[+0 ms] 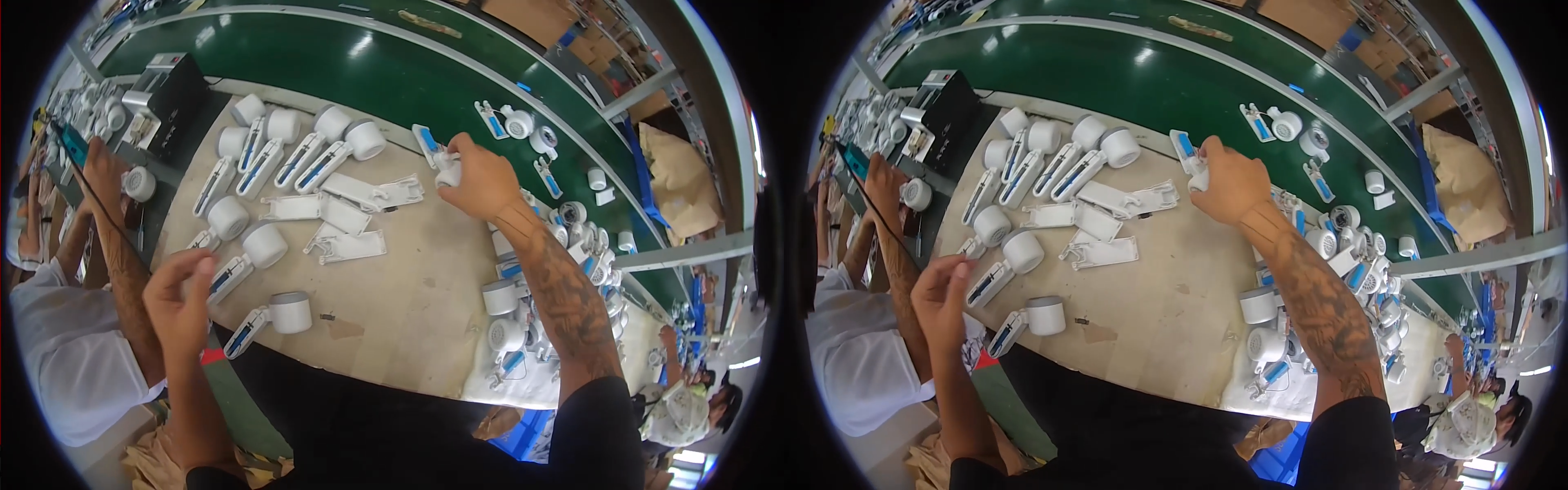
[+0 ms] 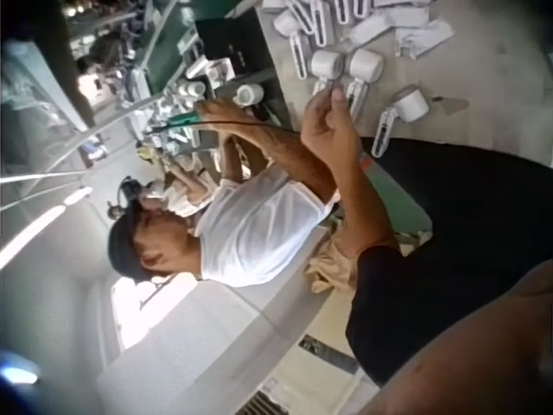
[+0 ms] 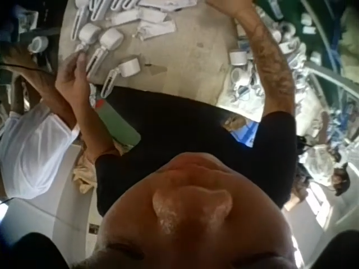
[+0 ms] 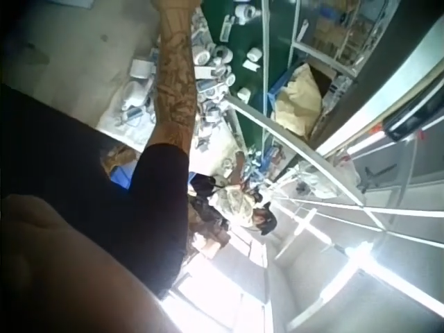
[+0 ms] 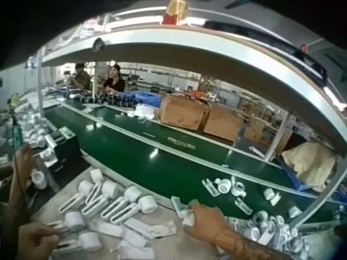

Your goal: The person assembles handheld fans by connecting the fan heads to the battery handles and snapping the plastic casing covers onto each handle by hand.

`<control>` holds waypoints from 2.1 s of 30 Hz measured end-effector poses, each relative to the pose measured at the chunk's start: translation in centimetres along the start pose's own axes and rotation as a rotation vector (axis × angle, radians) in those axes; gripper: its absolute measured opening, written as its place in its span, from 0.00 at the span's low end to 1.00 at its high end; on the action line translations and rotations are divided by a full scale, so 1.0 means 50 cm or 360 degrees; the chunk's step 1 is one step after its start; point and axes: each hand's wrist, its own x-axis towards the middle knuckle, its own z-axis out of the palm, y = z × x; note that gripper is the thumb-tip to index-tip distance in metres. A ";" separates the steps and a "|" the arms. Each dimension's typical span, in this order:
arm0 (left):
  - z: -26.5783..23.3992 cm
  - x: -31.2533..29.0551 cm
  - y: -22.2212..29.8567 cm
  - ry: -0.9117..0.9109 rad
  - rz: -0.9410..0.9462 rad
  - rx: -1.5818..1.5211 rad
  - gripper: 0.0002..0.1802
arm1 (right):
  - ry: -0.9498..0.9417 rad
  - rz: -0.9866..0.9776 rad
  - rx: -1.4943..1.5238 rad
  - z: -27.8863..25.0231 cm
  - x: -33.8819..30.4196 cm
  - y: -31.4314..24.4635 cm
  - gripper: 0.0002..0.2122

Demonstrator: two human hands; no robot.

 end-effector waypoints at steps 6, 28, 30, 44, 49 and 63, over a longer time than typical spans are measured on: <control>0.142 0.056 0.113 -0.0569 0.0450 -0.0340 0.15 | -0.0139 -0.0205 0.1265 -0.178 -0.130 -0.080 0.35; 0.323 -0.113 0.247 -0.1502 -0.0444 -0.1330 0.15 | -0.0094 -0.0484 0.2044 -0.240 -0.309 -0.040 0.30; 0.318 -0.125 0.268 -0.1430 -0.0461 -0.1295 0.13 | -0.0123 -0.0444 0.1947 -0.246 -0.313 -0.049 0.33; 0.304 -0.163 0.273 -0.1524 -0.0481 -0.0992 0.12 | -0.0759 -0.0558 0.1517 -0.296 -0.289 -0.065 0.27; 0.281 -0.161 0.244 -0.1472 -0.0428 -0.0997 0.13 | -0.1024 -0.0479 0.1392 -0.282 -0.238 -0.101 0.26; 0.107 -0.110 0.083 -0.0476 -0.0495 -0.0770 0.18 | 0.0326 -0.0515 0.0363 0.115 -0.060 -0.059 0.10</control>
